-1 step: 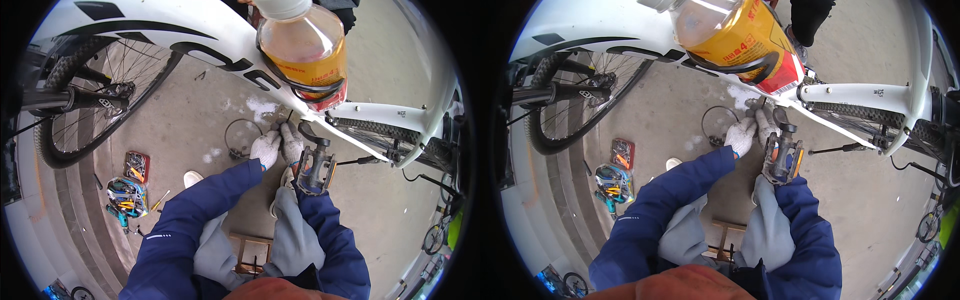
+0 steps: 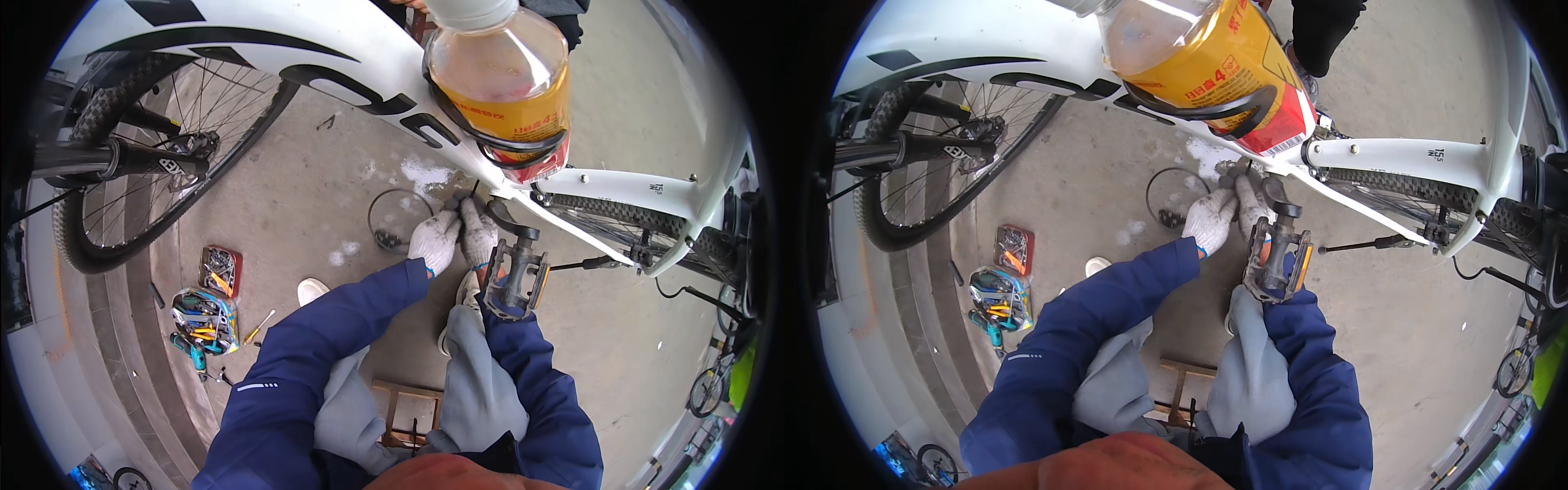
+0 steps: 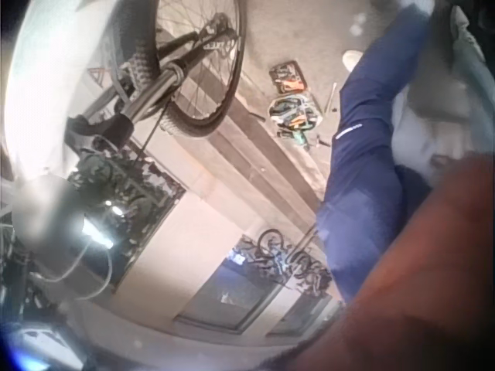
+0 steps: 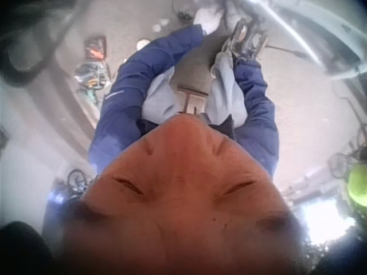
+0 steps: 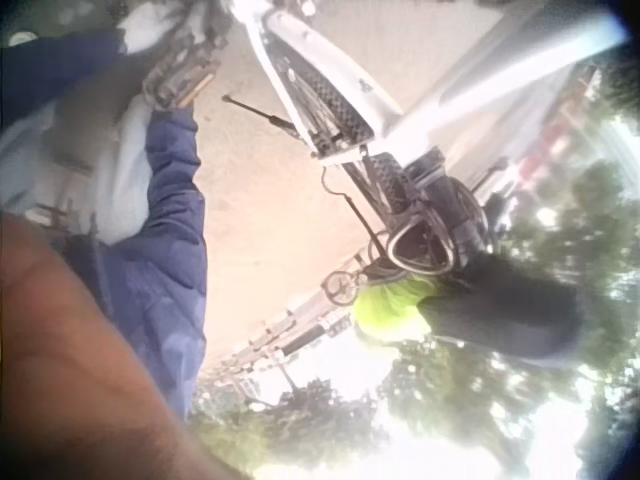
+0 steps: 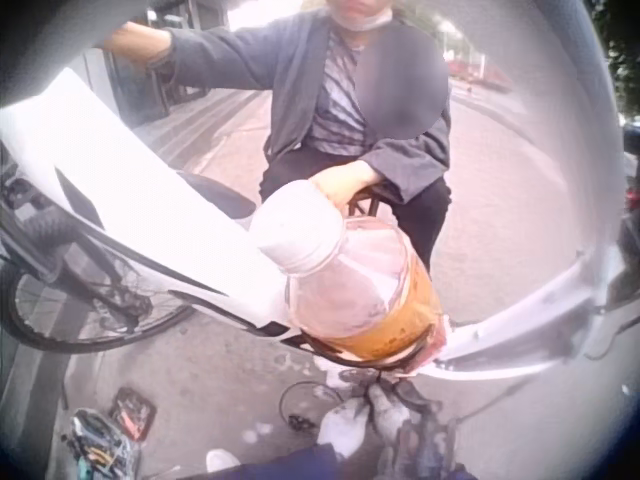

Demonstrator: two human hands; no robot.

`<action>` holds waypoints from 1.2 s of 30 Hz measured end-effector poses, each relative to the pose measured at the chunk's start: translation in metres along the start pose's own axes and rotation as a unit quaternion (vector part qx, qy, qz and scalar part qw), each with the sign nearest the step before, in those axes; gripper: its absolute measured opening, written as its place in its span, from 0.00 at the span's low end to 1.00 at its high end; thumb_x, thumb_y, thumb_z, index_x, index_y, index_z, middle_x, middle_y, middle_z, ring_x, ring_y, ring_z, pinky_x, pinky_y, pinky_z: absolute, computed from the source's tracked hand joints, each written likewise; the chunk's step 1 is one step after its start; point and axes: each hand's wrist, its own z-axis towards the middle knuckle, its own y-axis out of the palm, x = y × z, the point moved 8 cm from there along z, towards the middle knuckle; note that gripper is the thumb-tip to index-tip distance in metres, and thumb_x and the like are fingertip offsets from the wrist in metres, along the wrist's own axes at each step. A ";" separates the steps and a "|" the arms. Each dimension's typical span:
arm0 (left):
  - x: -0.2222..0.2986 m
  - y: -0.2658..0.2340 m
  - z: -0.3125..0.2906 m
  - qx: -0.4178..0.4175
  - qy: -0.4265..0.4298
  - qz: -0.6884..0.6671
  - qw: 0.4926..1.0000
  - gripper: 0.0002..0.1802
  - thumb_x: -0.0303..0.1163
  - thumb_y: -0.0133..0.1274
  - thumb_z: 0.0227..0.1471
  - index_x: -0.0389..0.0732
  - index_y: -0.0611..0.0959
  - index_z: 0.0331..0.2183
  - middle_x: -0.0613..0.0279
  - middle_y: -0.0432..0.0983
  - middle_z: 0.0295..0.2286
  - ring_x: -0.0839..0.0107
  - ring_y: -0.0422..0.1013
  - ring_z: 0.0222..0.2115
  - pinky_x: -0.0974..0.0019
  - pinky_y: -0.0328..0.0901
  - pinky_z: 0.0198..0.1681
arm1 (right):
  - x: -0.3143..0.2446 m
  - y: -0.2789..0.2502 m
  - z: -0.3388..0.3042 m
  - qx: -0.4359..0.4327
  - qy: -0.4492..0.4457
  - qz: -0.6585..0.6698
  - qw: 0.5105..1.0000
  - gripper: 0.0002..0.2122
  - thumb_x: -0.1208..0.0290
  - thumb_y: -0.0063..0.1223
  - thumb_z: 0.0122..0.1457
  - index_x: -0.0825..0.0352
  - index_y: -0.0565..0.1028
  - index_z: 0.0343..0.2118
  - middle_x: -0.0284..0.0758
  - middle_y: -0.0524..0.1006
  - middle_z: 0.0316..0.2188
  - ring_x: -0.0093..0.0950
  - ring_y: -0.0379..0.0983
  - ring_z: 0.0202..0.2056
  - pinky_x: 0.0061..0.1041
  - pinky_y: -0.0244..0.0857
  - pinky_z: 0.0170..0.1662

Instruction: The person works on a bicycle's brake or gear cable, stripping the outer sheath and inserting a ferrule. They use pliers and a small metal tool to prepare and secure the cable end, then route the cable along the frame toward the rear derailleur.

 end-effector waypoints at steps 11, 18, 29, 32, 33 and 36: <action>-0.030 0.002 -0.068 -0.243 -0.044 0.040 0.968 0.26 0.35 0.57 0.61 0.35 0.79 0.58 0.43 0.80 0.50 0.53 0.81 0.43 0.53 0.78 0.41 | 0.007 0.015 0.002 -0.008 0.027 0.015 0.999 0.17 0.58 0.48 0.75 0.67 0.75 0.55 0.35 0.80 0.37 0.28 0.80 0.38 0.29 0.74 0.45; -0.016 0.013 -0.043 -0.071 0.022 0.163 0.984 0.25 0.37 0.47 0.71 0.34 0.73 0.63 0.47 0.76 0.56 0.56 0.78 0.51 0.54 0.78 0.43 | -0.010 0.026 0.013 -0.020 -0.023 0.009 1.000 0.16 0.59 0.46 0.76 0.66 0.75 0.56 0.33 0.80 0.39 0.27 0.79 0.39 0.29 0.75 0.44; -0.015 0.007 -0.013 -0.040 -0.090 -0.106 0.989 0.20 0.37 0.49 0.69 0.37 0.78 0.57 0.56 0.80 0.39 0.65 0.77 0.33 0.58 0.74 0.35 | -0.008 0.014 0.009 -0.025 -0.013 0.043 0.999 0.16 0.60 0.47 0.77 0.65 0.75 0.57 0.32 0.80 0.40 0.26 0.79 0.39 0.28 0.76 0.44; 0.018 0.001 -0.002 0.023 0.175 0.152 0.973 0.21 0.36 0.53 0.65 0.35 0.80 0.55 0.48 0.81 0.44 0.54 0.81 0.37 0.53 0.76 0.37 | -0.007 0.006 0.007 -0.019 -0.012 0.046 0.999 0.15 0.60 0.47 0.77 0.65 0.75 0.57 0.32 0.80 0.40 0.25 0.78 0.39 0.28 0.76 0.44; 0.007 0.015 -0.011 -0.110 0.169 0.274 0.940 0.18 0.32 0.50 0.62 0.32 0.84 0.48 0.43 0.79 0.49 0.48 0.79 0.45 0.50 0.75 0.46 | -0.006 0.004 0.007 -0.019 -0.011 0.049 0.999 0.15 0.60 0.47 0.77 0.65 0.75 0.57 0.32 0.80 0.40 0.25 0.78 0.39 0.28 0.76 0.44; -0.019 -0.003 -0.045 -0.280 0.126 0.299 0.904 0.19 0.37 0.54 0.59 0.36 0.84 0.47 0.44 0.80 0.46 0.49 0.79 0.42 0.50 0.76 0.45 | -0.006 0.004 0.016 -0.023 -0.016 0.078 0.997 0.15 0.61 0.47 0.77 0.64 0.75 0.57 0.32 0.79 0.41 0.25 0.78 0.39 0.28 0.75 0.44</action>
